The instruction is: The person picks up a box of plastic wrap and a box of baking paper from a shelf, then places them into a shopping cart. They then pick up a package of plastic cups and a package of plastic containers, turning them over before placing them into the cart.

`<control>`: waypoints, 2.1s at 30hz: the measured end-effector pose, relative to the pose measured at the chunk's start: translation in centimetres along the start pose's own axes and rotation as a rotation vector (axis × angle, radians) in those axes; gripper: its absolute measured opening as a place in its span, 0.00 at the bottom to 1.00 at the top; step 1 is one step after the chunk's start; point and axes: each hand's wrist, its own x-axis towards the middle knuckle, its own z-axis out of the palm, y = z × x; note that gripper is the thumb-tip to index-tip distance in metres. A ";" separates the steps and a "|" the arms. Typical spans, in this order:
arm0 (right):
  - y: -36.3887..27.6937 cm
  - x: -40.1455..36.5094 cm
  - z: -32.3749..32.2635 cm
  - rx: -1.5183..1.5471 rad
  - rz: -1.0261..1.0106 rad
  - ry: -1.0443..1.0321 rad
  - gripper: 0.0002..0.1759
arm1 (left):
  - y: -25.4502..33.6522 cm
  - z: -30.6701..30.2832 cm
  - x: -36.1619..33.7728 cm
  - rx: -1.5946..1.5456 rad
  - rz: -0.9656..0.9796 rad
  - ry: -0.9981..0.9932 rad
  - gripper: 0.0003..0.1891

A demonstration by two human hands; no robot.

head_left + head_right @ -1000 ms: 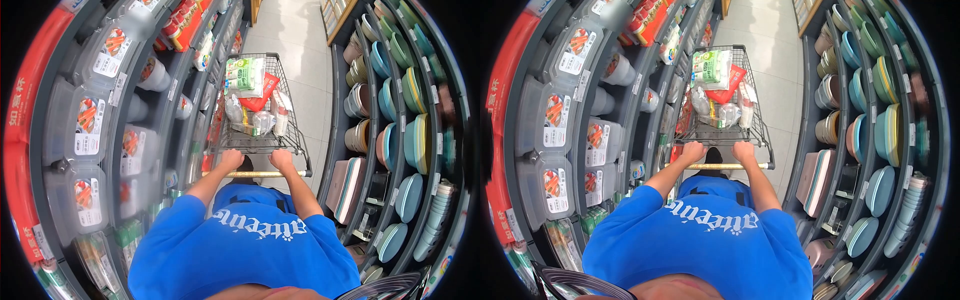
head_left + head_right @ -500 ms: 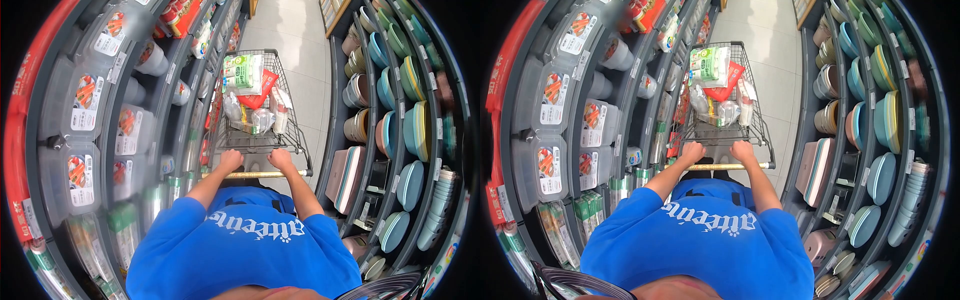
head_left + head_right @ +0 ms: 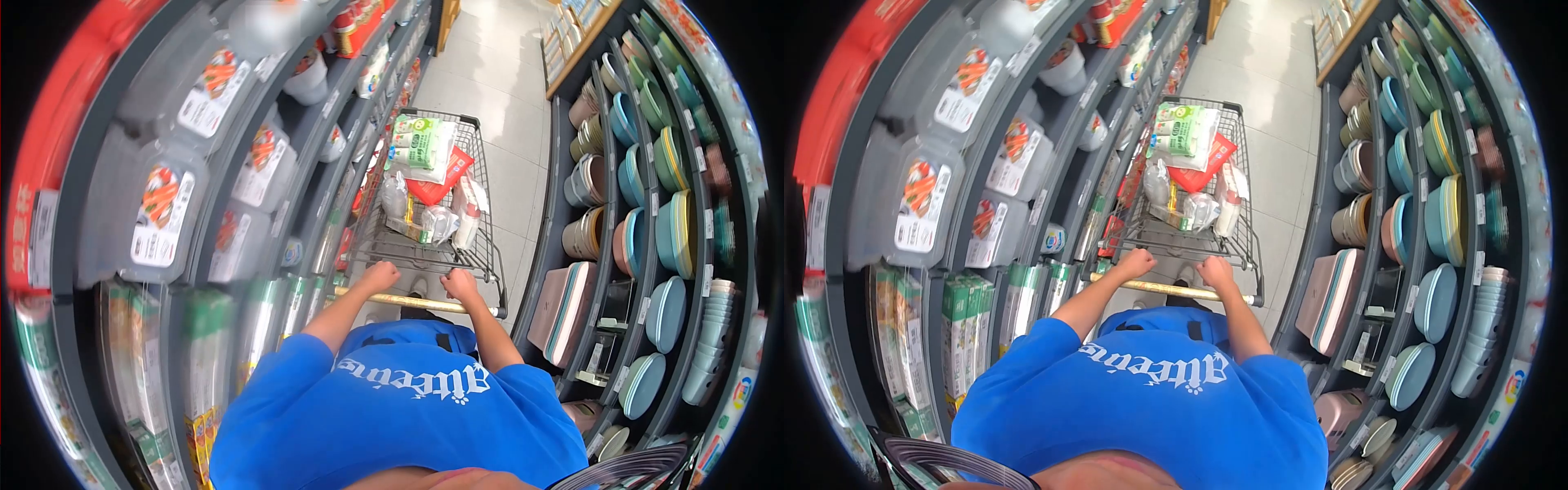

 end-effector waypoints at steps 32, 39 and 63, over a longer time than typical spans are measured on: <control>-5.7 -22.4 16.4 0.079 -0.469 -0.286 0.20 | -4.7 6.6 -34.1 0.100 -0.028 0.578 0.12; -12.0 -17.4 11.4 1.170 -0.286 -0.767 0.19 | -6.5 9.2 -36.6 0.121 -0.021 0.704 0.07; -5.9 26.2 38.6 0.467 0.187 0.247 0.37 | -12.5 14.1 -33.8 0.217 -0.016 0.526 0.07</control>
